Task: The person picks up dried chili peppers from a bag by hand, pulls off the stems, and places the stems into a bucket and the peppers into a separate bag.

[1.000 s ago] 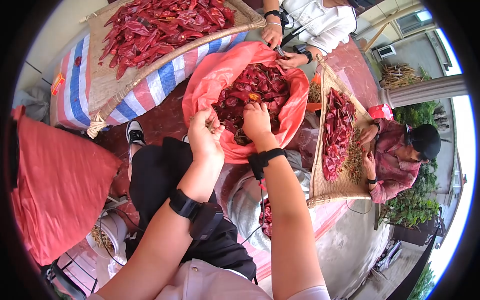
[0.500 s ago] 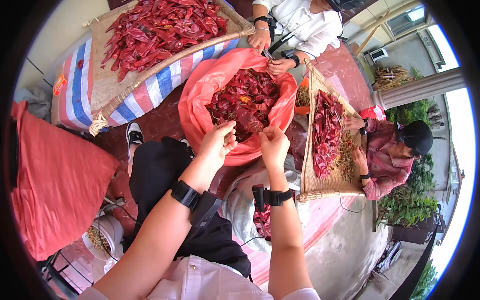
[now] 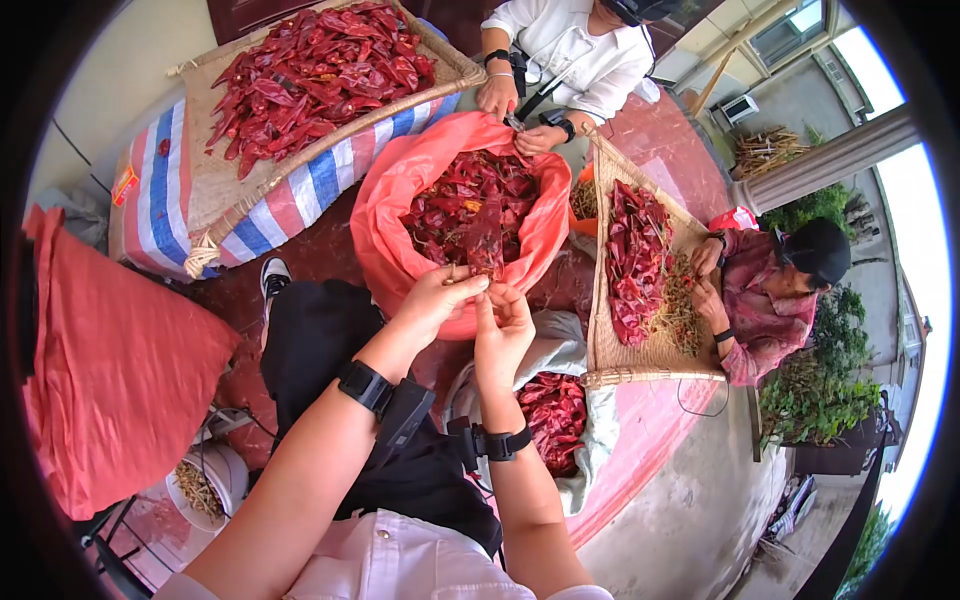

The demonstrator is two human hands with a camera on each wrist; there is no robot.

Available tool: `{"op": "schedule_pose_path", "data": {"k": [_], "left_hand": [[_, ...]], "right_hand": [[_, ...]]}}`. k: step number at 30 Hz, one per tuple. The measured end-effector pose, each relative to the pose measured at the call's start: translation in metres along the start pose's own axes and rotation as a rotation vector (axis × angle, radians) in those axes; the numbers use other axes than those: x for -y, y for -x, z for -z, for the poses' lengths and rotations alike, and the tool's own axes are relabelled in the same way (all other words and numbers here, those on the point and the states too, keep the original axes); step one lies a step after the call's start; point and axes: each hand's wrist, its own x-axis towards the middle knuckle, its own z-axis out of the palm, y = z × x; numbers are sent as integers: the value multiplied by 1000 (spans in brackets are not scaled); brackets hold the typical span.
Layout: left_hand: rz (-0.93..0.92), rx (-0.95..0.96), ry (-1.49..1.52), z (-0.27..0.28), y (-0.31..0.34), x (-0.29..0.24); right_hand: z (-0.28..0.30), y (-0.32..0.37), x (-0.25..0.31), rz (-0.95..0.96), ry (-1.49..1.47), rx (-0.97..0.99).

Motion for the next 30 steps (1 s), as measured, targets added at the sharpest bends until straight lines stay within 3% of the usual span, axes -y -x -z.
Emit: {"op": "schedule_pose_path", "data": {"k": [2,5,10,12,15,20,21,23,26,28,30], "left_hand": [[-182,-22,-223,-2,0,2],[-305,-17,-420,-6,5,0],[-248,80,-452,-10,9,-2],[-197,117,-497,-11,8,0],[-193,28,-356,-13,6,5],[-211,31,-623,-4,0,12],[-210,31,-625,-6,5,8],[-278,-81,-1035,-11,12,-4],[-413,-3,-1076,-9,11,3],[-358,157,-1114,-11,11,2],[-356,194,-1130,-11,14,1]], "right_hand": [[8,2,4,-18,5,23],[22,2,8,-32,89,56],[30,-9,21,-70,26,-47],[42,-15,19,-218,-30,130],[43,-16,15,-252,-192,91],[44,-9,7,-297,-183,12],[45,-6,6,-169,19,-44],[49,-5,10,154,516,-125],[42,1,58,558,1125,228],[47,2,58,536,1215,516],[57,-3,49,535,1161,673]]}}
